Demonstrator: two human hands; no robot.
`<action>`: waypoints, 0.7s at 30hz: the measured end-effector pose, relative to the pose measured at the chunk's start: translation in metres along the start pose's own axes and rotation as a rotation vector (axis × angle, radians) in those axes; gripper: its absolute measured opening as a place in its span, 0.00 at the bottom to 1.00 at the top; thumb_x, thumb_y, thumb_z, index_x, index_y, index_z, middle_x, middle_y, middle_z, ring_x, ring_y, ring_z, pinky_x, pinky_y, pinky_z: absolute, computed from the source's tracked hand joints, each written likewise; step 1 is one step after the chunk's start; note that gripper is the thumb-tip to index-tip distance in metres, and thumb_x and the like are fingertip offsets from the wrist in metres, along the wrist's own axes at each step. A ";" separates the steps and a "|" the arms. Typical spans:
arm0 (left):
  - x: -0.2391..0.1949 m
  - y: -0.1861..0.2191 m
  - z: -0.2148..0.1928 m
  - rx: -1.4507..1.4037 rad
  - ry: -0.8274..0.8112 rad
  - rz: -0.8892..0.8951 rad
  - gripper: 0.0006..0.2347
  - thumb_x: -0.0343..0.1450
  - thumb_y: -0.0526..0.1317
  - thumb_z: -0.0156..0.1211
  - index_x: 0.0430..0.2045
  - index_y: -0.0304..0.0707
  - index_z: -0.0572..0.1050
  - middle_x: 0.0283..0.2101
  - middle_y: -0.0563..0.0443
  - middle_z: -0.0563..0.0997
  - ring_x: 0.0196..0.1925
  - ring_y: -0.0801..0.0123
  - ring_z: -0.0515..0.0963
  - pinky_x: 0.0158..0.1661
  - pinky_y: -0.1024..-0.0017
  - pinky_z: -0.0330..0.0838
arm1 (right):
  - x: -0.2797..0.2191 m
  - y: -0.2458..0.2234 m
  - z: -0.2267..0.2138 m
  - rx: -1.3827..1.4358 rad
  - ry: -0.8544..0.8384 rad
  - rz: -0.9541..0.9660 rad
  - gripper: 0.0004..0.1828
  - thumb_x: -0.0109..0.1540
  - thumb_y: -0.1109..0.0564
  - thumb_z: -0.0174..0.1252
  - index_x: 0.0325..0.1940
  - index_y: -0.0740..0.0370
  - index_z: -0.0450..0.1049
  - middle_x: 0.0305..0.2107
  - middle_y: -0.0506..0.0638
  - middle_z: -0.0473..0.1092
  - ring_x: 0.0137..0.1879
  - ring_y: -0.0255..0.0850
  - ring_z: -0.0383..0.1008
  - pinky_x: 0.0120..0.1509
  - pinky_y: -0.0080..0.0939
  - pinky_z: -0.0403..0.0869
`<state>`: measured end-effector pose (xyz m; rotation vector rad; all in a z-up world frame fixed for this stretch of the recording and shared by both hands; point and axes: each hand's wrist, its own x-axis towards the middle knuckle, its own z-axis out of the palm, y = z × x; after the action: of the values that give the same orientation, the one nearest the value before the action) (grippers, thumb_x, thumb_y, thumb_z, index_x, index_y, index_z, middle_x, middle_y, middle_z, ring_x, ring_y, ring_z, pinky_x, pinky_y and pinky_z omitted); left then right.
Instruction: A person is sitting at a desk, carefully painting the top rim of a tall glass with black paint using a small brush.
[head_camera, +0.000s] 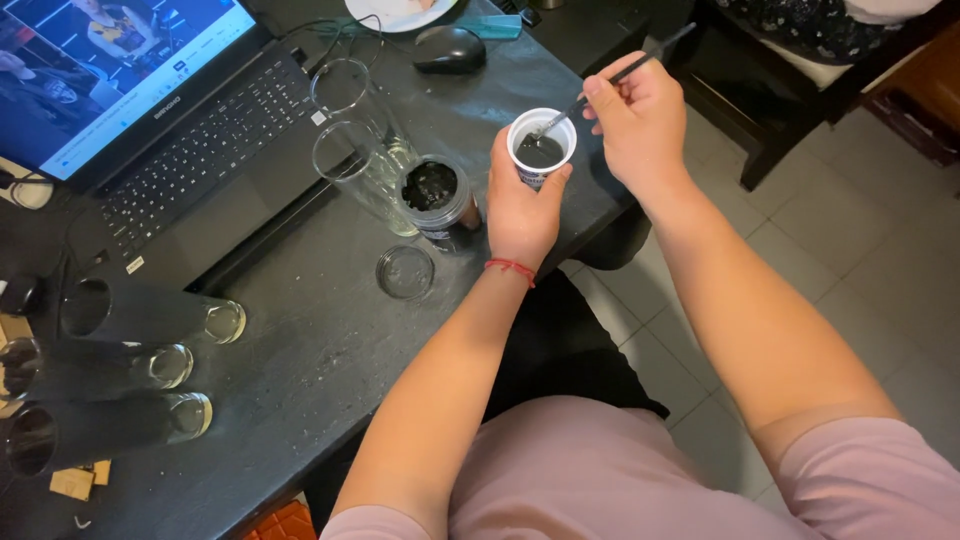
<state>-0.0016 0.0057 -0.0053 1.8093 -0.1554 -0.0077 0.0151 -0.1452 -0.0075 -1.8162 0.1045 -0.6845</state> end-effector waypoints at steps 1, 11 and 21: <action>-0.001 0.001 -0.001 0.003 -0.005 -0.022 0.25 0.64 0.39 0.63 0.57 0.47 0.64 0.57 0.52 0.75 0.61 0.60 0.73 0.58 0.63 0.66 | -0.001 -0.003 0.000 0.001 -0.007 0.024 0.05 0.67 0.57 0.57 0.37 0.57 0.71 0.27 0.46 0.74 0.32 0.33 0.76 0.32 0.30 0.74; 0.002 0.007 -0.002 0.090 0.011 -0.141 0.30 0.65 0.44 0.64 0.63 0.49 0.58 0.59 0.35 0.72 0.64 0.43 0.71 0.62 0.52 0.69 | -0.021 0.007 -0.004 -0.241 -0.168 -0.353 0.03 0.70 0.65 0.61 0.41 0.66 0.76 0.33 0.61 0.74 0.39 0.56 0.75 0.40 0.49 0.74; -0.006 0.012 -0.012 0.027 -0.039 -0.123 0.26 0.64 0.43 0.54 0.59 0.48 0.61 0.57 0.46 0.74 0.60 0.53 0.71 0.56 0.61 0.65 | -0.031 -0.034 -0.003 -0.445 -0.293 0.010 0.06 0.67 0.56 0.57 0.39 0.60 0.75 0.30 0.48 0.75 0.36 0.40 0.73 0.41 0.40 0.67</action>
<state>-0.0081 0.0151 0.0092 1.8439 -0.0723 -0.1288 -0.0211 -0.1232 0.0106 -2.3222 0.0735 -0.3993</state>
